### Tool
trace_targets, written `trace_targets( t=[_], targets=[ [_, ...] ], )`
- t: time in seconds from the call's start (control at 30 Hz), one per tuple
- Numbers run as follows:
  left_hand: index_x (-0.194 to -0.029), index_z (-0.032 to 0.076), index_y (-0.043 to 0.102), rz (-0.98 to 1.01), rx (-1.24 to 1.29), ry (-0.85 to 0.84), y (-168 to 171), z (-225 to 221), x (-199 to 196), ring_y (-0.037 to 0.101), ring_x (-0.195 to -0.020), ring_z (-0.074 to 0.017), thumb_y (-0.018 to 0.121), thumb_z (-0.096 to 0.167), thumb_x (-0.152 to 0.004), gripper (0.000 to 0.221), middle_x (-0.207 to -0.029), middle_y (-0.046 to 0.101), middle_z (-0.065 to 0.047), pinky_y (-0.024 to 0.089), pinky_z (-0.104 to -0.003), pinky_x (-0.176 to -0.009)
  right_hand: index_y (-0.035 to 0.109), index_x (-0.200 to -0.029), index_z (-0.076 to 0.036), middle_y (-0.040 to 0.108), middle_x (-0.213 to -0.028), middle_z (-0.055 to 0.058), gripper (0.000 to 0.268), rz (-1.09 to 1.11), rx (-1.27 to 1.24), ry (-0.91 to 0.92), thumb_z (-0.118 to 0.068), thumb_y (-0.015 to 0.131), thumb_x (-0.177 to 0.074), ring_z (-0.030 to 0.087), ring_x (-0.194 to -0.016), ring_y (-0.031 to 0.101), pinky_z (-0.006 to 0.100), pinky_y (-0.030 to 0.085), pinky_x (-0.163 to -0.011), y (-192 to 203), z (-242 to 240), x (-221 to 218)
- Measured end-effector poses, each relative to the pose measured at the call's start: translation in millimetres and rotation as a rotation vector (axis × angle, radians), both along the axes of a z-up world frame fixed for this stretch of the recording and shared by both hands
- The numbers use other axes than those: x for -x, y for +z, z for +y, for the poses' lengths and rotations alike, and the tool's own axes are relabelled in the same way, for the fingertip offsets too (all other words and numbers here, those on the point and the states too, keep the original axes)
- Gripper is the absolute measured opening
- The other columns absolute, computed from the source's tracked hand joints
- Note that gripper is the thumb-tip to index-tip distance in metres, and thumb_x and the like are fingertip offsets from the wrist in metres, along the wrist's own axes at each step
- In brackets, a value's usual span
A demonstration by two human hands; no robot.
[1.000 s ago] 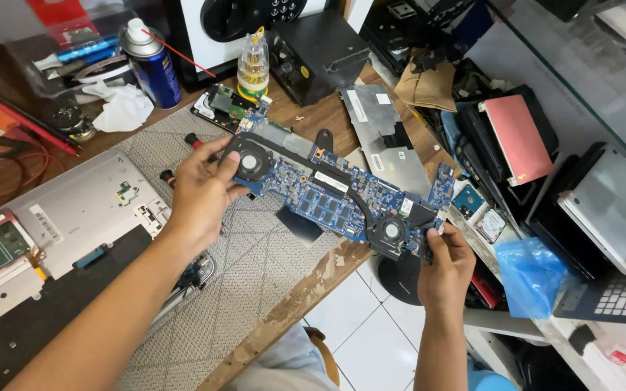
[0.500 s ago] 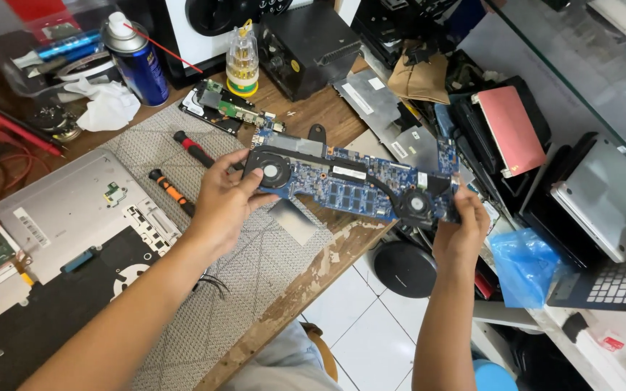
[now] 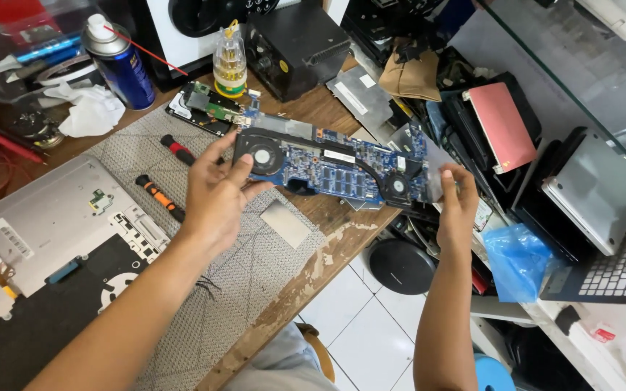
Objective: Extracting the motherboard from a laptop by unscrewing it and disconnecting internal cables
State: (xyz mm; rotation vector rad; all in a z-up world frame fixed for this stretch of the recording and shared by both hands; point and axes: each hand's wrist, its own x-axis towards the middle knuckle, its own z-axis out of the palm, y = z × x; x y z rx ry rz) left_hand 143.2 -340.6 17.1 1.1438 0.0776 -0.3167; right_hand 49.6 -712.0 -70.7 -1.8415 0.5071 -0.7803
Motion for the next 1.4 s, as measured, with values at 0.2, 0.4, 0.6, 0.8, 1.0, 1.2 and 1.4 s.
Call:
trace_targets(
  t=[0.2, 0.4, 0.6, 0.8, 1.0, 1.2, 1.4],
  targets=[
    [-0.150, -0.003, 0.037, -0.004, 0.008, 0.024, -4, 17, -4, 0.067, -0.113, -0.0488, 0.047, -0.002, -0.101, 0.050, -0.122, 0.056, -0.036, 0.061, -0.051, -0.096, 0.047, -0.141, -0.002, 0.050, -0.132, 0.030, 0.037, 0.027, 0.091, 0.056, -0.025, 0.054, -0.114, 0.043, -0.107, 0.063, 0.044, 0.055, -0.068, -5, -9, -1],
    [-0.151, 0.000, 0.041, -0.047, 0.031, 0.053, -14, 37, -7, 0.069, -0.111, -0.0429, 0.049, -0.001, -0.102, 0.050, -0.117, 0.060, -0.033, 0.062, -0.048, -0.094, 0.034, -0.152, -0.006, 0.042, -0.142, 0.034, 0.057, 0.060, 0.095, 0.007, 0.007, 0.060, -0.103, 0.040, -0.099, 0.069, 0.051, 0.063, -0.082, -10, -11, -4],
    [-0.150, -0.002, 0.042, -0.101, 0.080, 0.076, -18, 48, -13, 0.070, -0.109, -0.0328, 0.051, 0.003, -0.102, 0.049, -0.114, 0.063, -0.026, 0.064, -0.045, -0.094, 0.020, -0.159, -0.002, 0.044, -0.144, 0.035, 0.084, 0.068, 0.013, 0.092, 0.016, 0.067, -0.092, 0.046, -0.108, 0.065, 0.051, 0.059, -0.087, 10, 7, 3],
    [-0.149, -0.001, 0.044, -0.110, 0.111, 0.099, -22, 48, -13, 0.072, -0.106, -0.0326, 0.052, 0.003, -0.102, 0.047, -0.113, 0.065, -0.026, 0.066, -0.043, -0.090, 0.023, -0.159, -0.003, 0.046, -0.143, 0.033, 0.080, 0.053, 0.026, 0.136, 0.017, 0.065, -0.093, 0.036, -0.099, 0.068, 0.044, 0.060, -0.077, 5, 25, 17],
    [-0.150, -0.001, 0.043, -0.082, 0.121, 0.090, -18, 41, -9, 0.072, -0.104, -0.0338, 0.052, 0.001, -0.101, 0.049, -0.114, 0.066, -0.028, 0.067, -0.044, -0.090, 0.031, -0.157, -0.009, 0.048, -0.142, 0.032, 0.071, 0.134, 0.235, 0.138, 0.016, 0.058, -0.096, 0.048, -0.092, 0.069, 0.049, 0.063, -0.072, 29, 43, 27],
    [-0.152, 0.000, 0.042, -0.045, 0.119, 0.060, -19, 32, -9, 0.071, -0.107, -0.0335, 0.053, 0.002, -0.102, 0.051, -0.115, 0.064, -0.025, 0.065, -0.042, -0.090, 0.051, -0.143, -0.004, 0.063, -0.111, 0.019, 0.034, -0.038, 0.064, 0.052, -0.022, 0.050, -0.114, 0.016, -0.049, 0.054, 0.029, 0.045, -0.042, 48, 50, 32],
    [-0.150, 0.000, 0.044, 0.000, 0.067, -0.008, -17, 20, -10, 0.070, -0.112, -0.0427, 0.050, -0.001, -0.102, 0.048, -0.119, 0.063, -0.035, 0.063, -0.047, -0.094, 0.054, -0.140, 0.003, 0.070, -0.097, 0.028, 0.046, -0.195, -0.577, 0.393, -0.026, 0.052, -0.105, 0.034, -0.061, 0.074, 0.039, 0.064, -0.048, 15, 44, 32]
  ],
)
